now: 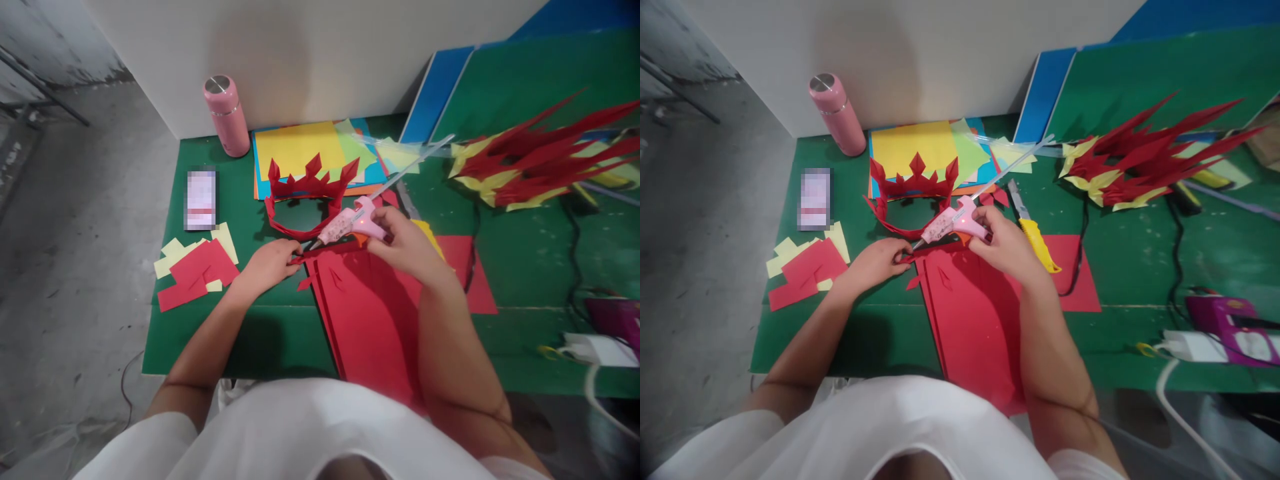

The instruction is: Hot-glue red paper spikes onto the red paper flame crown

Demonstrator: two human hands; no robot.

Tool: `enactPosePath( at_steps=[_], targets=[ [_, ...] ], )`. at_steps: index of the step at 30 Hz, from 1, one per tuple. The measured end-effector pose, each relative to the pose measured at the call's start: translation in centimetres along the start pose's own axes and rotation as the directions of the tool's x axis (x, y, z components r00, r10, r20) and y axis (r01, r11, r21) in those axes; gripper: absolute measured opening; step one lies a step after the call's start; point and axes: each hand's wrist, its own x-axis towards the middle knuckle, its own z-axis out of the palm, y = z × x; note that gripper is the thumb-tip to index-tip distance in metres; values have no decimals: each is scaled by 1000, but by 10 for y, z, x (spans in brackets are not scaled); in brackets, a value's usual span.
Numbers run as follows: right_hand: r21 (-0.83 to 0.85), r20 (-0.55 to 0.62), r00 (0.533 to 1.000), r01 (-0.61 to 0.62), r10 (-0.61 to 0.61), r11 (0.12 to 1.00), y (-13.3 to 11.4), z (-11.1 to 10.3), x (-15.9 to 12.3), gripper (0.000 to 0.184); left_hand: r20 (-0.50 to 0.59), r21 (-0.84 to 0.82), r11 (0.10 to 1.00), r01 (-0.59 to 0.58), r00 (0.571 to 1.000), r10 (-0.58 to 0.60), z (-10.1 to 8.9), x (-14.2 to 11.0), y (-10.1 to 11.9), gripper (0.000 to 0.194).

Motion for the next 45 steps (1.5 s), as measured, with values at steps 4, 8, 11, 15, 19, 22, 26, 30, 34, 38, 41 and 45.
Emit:
enactPosePath(
  at_steps=[4, 8, 11, 15, 19, 22, 26, 30, 34, 38, 41, 45],
  targets=[
    [-23, -13, 1000, -6, 6, 1000, -2, 3, 0, 34, -65, -81, 996, -43, 997, 38, -4, 0, -1, 13],
    [-84, -30, 999, 27, -29, 996, -8, 2, -2, 23, -126, -323, 946, 3, 991, -46, -17, -4, 2, 13],
    [-99, -40, 995, 83, -87, 992, -14, 1, -4, 21, -103, -533, 838, 113, 975, -197, -22, -5, 6, 17],
    [-83, -67, 991, 108, -114, 991, -18, 4, -5, 28, -41, -740, 645, 191, 944, -327, -24, -3, 11, 15],
    [-116, -116, 990, 71, -85, 991, -18, 9, -5, 34, -48, -789, 582, 199, 923, -382, -27, -1, 14, 12],
    [-127, -130, 988, 62, -79, 990, -18, 12, -4, 34, -37, -796, 564, 219, 913, -407, -28, 0, 16, 13],
    [-156, -137, 986, 73, -95, 985, -18, 13, -5, 32, -14, -797, 556, 236, 913, -408, -29, 0, 19, 17],
    [-185, -139, 985, 74, -100, 980, -17, 14, -4, 29, -3, -806, 540, 243, 910, -414, -30, -1, 20, 18],
    [-208, -142, 982, 96, -127, 973, -14, 15, -3, 28, 7, -817, 524, 240, 913, -408, -31, -2, 21, 18],
    [-212, -155, 975, 125, -160, 969, -12, 15, -3, 27, 6, -835, 502, 224, 917, -398, -32, -2, 22, 18],
    [-199, -153, 975, 126, -158, 972, -13, 15, -3, 24, 7, -840, 496, 221, 918, -397, -32, -2, 22, 18],
    [-181, -149, 979, 109, -137, 977, -16, 15, -2, 24, 8, -845, 489, 218, 918, -395, -33, -2, 22, 19]
  ],
)
